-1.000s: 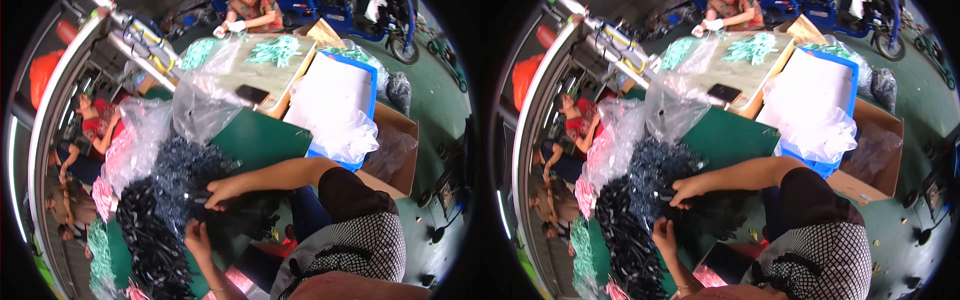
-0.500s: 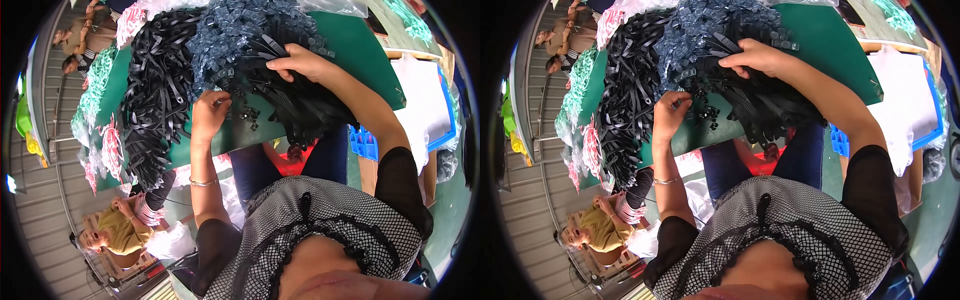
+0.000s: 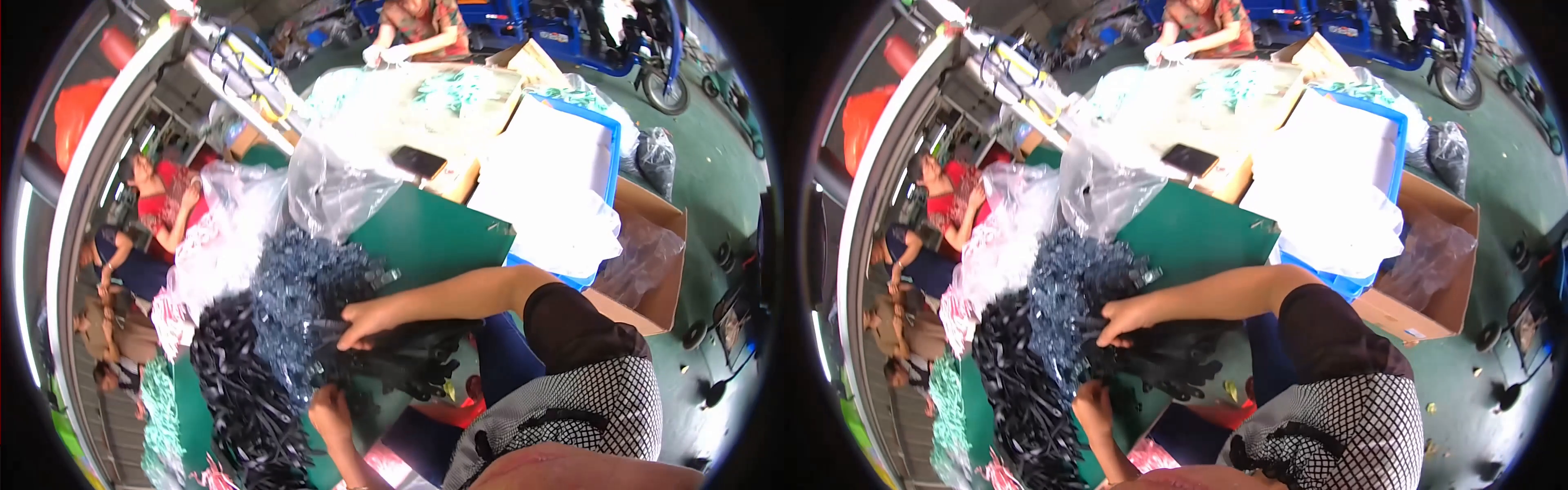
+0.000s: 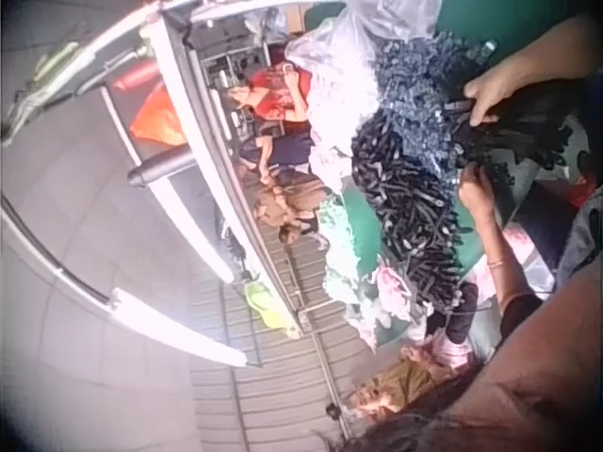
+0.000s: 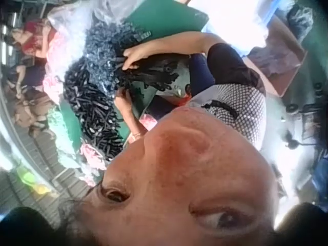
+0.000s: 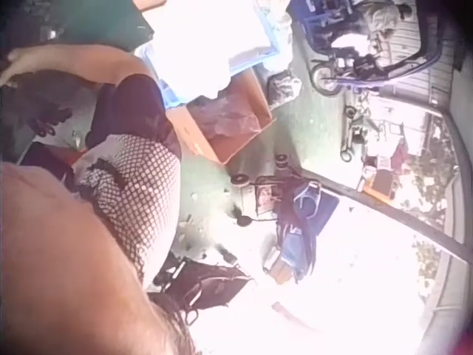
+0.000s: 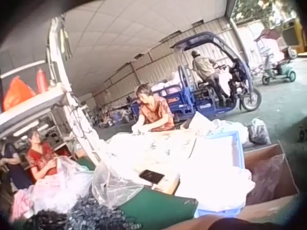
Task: Sorting and organizing small black plastic components in a factory setting.
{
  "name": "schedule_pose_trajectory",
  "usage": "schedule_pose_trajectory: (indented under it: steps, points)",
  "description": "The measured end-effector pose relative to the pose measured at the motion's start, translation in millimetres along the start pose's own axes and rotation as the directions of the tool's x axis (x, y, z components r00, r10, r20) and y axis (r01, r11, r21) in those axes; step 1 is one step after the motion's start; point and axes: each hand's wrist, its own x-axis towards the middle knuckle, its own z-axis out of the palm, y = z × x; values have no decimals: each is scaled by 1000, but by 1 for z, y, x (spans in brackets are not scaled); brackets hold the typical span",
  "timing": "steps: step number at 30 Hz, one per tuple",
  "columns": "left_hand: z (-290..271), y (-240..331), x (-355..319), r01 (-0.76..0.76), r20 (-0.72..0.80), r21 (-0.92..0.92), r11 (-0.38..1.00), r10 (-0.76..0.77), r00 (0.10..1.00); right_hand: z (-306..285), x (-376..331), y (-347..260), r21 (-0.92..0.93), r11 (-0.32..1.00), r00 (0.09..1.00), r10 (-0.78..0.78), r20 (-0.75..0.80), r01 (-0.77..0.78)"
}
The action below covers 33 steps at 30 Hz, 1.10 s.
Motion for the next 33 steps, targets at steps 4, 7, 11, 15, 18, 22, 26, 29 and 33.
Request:
schedule_pose_trajectory:
  steps: [4,7,11,15,18,22,26,29,33]
  points:
    - [0,15,2,-43,-26,91,995,46,999,-1,-6,1,21,1000,999,-11,-44,12]
    - [1,11,-2,-87,-18,125,988,90,996,3,-7,2,49,999,995,0,-105,5]
    - [-3,13,2,-104,23,138,985,102,995,0,-6,-2,-25,1000,997,1,-81,-3]
    - [-2,10,7,-170,-33,119,978,175,984,-3,-2,-3,27,1000,997,-13,-73,15]
    - [1,4,10,-16,-68,-164,986,5,998,-6,-3,-3,20,1000,996,-17,-84,18]
    - [1,19,13,246,69,-738,628,-293,954,0,-21,-18,27,1000,995,13,-98,-10]
    - [4,25,11,310,87,-809,499,-419,904,7,-12,-10,58,998,997,16,-75,-12]
    - [11,32,12,317,54,-791,524,-456,888,10,-6,-3,52,998,997,-16,-70,20]
    - [28,42,31,292,34,-814,502,-461,887,-6,-12,-9,-128,985,993,-117,-16,114]
